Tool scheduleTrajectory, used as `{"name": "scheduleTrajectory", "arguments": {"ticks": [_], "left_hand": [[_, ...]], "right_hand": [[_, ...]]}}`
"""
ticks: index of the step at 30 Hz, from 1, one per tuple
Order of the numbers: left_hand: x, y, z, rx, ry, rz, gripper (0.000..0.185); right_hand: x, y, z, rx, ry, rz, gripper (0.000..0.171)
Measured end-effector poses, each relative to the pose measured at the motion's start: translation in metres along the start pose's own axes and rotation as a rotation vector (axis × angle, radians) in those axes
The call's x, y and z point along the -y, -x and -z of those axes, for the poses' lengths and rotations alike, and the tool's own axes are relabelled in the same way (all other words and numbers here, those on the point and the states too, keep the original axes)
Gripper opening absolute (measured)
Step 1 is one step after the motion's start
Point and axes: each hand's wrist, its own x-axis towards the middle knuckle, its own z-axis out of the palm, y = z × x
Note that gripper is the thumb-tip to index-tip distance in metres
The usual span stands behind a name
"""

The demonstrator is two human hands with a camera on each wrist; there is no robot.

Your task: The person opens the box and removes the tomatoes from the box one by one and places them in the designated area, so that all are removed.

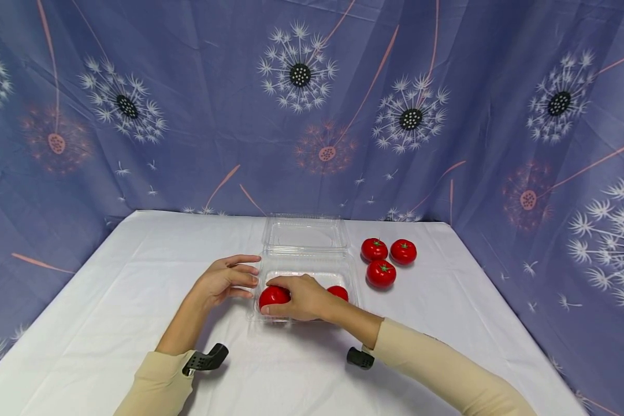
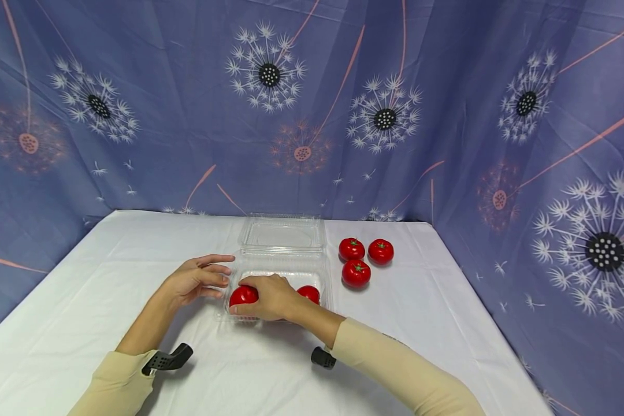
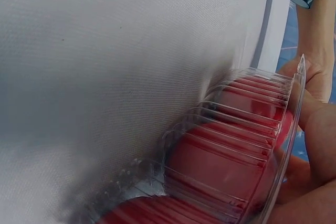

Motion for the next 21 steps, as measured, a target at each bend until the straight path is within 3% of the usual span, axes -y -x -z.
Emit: {"name": "scheduleTrajectory", "arguments": {"ticks": [10, 21], "left_hand": [[0.001, 0.000, 0.001, -0.003, -0.003, -0.001, 0.065], [0.001, 0.000, 0.000, 0.001, 0.012, 0.004, 0.066]], "right_hand": [[0.001, -0.001, -0.001, -0.038, -0.001, -0.024, 0.053], [0.001, 0.001, 0.009, -0.085, -0.099, -0.096, 0.058]]}}
